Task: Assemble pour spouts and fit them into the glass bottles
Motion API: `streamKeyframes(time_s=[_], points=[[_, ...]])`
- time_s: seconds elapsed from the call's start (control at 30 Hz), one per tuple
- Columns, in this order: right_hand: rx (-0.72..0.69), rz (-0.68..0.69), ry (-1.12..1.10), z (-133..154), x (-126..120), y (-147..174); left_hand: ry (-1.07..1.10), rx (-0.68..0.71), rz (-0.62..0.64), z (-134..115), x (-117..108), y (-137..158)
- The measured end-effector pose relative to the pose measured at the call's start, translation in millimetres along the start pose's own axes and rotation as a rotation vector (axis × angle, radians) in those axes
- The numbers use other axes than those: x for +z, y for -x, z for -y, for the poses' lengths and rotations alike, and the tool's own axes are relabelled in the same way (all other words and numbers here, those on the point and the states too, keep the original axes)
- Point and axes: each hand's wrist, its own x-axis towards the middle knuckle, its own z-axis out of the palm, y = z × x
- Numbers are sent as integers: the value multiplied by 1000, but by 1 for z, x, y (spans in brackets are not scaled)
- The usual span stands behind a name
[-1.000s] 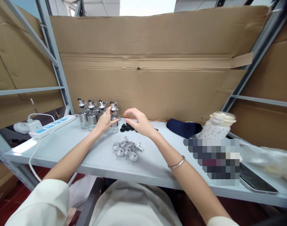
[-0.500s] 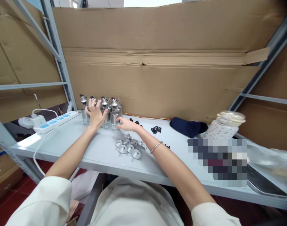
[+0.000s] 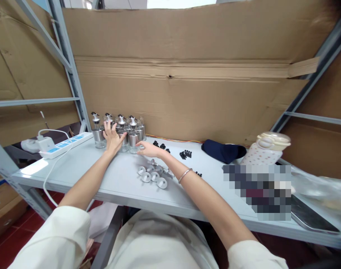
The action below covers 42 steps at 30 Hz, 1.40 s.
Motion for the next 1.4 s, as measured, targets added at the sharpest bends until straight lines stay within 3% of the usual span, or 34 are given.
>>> streamKeyframes(time_s=[0.23, 0.4, 0.5, 0.63, 0.83, 0.97, 1.13, 1.27, 1.33, 1.37, 1.4], points=[[-116, 22, 93, 4, -10, 24, 16, 24, 42, -3, 1, 4], [-153, -46, 92, 0, -13, 30, 10, 21, 18, -11, -4, 4], [-145, -142, 57, -9, -21, 35, 49, -151, -88, -6, -9, -2], [-61, -315, -11, -32, -42, 50, 137, -441, -201, 20, -17, -11], [92, -530, -90, -72, -74, 72, 210, -558, -181, 49, -18, -11], [152, -617, -123, -87, -86, 79, 216, -495, -146, 42, -17, -4], [186, -629, -154, -92, -95, 87, 180, -352, -175, 25, -25, -3], [217, -533, -188, -87, -100, 96, 185, -103, -191, -23, -34, -10], [233, -431, -205, -81, -100, 102, 238, 98, -80, -63, -38, -10], [241, -368, -212, -77, -101, 105, 282, 172, 56, -86, -39, -9], [248, -300, -218, -73, -102, 110, 344, 245, 284, -108, -40, -6]])
